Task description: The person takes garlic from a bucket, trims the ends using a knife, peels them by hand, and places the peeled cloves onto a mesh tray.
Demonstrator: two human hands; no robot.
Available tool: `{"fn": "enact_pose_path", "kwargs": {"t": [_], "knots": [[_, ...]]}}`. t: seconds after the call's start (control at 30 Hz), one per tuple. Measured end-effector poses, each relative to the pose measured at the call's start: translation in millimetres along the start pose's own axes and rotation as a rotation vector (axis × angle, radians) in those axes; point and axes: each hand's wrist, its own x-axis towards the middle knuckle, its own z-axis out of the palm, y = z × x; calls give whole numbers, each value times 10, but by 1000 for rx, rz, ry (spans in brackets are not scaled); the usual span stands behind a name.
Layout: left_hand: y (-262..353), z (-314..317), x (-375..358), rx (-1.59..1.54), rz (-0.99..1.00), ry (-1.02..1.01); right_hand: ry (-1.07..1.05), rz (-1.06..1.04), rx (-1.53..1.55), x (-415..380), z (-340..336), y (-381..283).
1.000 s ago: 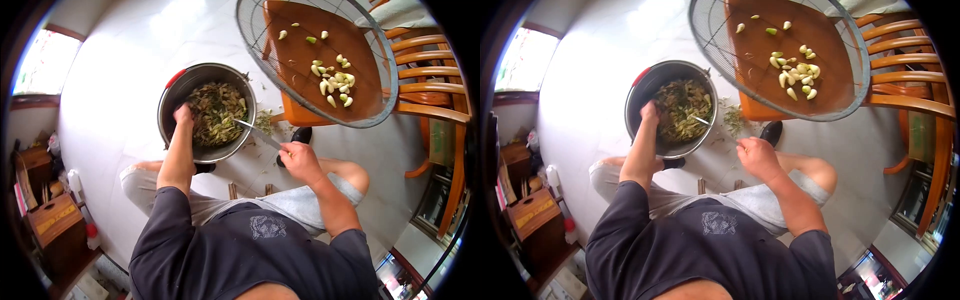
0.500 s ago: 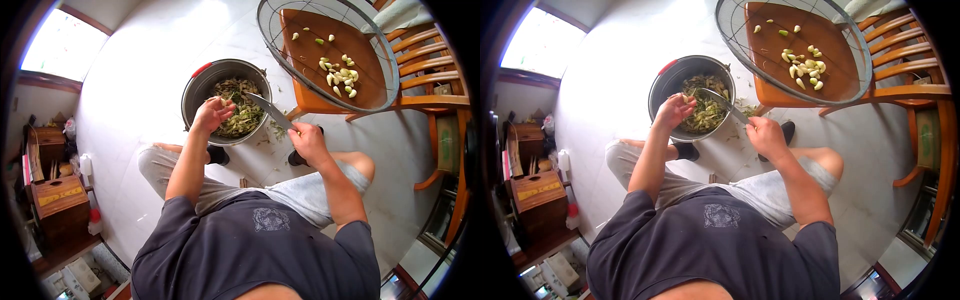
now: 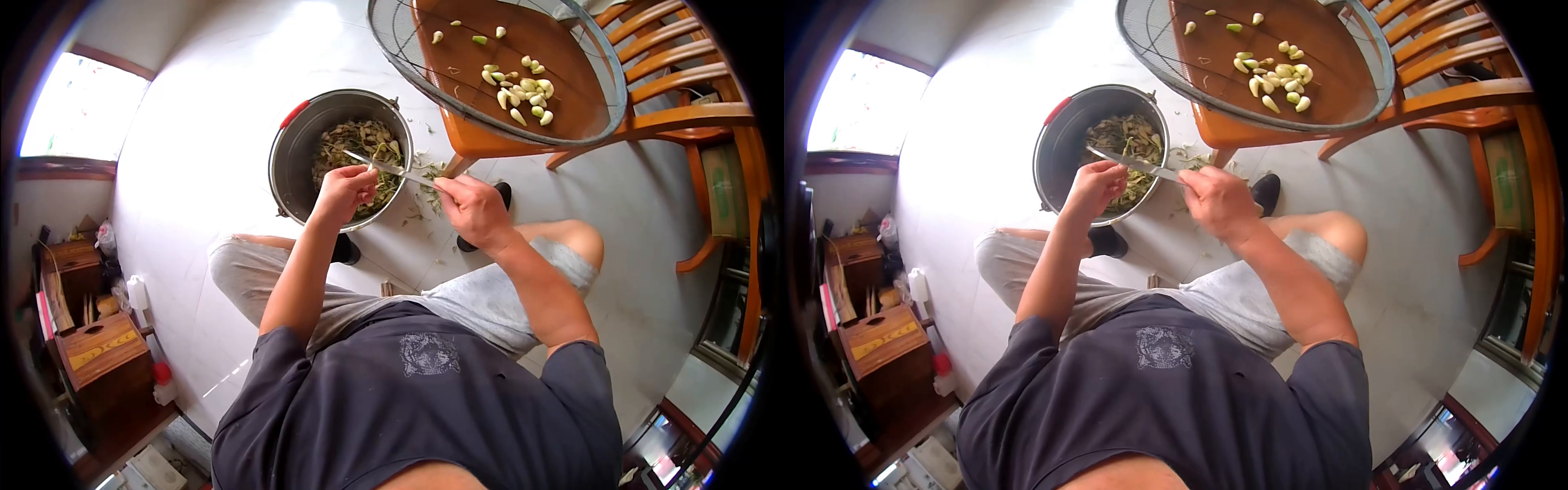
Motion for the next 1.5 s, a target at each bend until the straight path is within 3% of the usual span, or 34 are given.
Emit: {"fn": "enact_pose_path", "kwargs": {"t": [0.13, 0.47, 0.67, 0.87, 1.03, 1.33, 1.5], "knots": [[-33, 263, -107, -71, -18, -66, 82, -141, -52, 11, 2, -52], [-59, 499, -206, 32, -8, -102, 69, -141, -104, -39, 36, 25], [62, 502, -276, 95, -43, -129, -142, 266, -259, -239, -72, 391], [-163, 457, -87, 12, -18, -149, -83, 401, -68, -160, -278, 177], [-254, 493, 1, -335, -56, -243, -10, 328, 112, -98, -206, 125], [-294, 642, -47, -358, -74, 23, 110, 115, 97, -127, -45, 59], [-258, 756, -137, -423, -75, 32, 78, 33, -2, -127, -35, 35]]}}
